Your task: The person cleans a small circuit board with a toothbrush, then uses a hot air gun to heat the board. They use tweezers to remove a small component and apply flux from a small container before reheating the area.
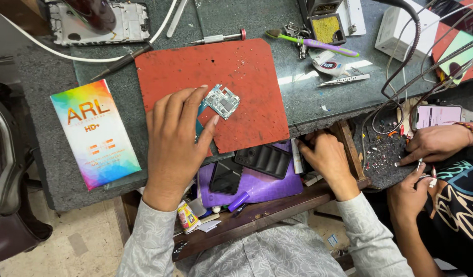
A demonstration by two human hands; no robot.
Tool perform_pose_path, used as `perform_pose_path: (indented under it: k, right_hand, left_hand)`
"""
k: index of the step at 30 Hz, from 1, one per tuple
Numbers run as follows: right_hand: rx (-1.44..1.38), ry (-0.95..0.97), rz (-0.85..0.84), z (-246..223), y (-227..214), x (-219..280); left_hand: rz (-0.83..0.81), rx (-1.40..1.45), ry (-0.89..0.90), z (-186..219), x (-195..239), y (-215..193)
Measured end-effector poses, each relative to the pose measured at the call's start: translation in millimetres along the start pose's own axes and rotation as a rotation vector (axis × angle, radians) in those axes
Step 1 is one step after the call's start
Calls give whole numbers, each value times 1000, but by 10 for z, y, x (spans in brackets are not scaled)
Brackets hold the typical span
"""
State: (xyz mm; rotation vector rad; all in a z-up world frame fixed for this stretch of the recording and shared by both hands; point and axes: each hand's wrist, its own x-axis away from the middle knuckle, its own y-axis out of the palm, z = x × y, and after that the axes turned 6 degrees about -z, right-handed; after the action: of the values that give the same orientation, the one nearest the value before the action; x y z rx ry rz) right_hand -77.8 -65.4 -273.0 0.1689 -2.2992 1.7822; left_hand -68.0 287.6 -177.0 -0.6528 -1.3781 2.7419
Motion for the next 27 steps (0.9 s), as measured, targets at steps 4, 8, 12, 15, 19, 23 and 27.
perform_pose_path:
  k: [4,8,12,15,19,23,27]
  right_hand:
    - [26,-26,2,-34,8,-17]
    - [29,-38,51,14,26,-17]
    - [49,-32,24,-34,0,23]
    - [144,-63,24,-110,-82,49]
    - [249,-93,1,-203,-146,131]
    - [306,-186,159,-257,-145,214]
    - [305,-128,221,-159,-166,322]
  left_hand:
    - [-7,7,-9,-11,9,6]
    - [-6,4,-7,-13,13,4]
    - [1,14,6,-17,17,16]
    - [0,4,9,-26,26,17]
    - [6,3,13,-18,26,12]
    - [7,12,17,-12,16,-4]
    - [-2,6,22,-29,40,16]
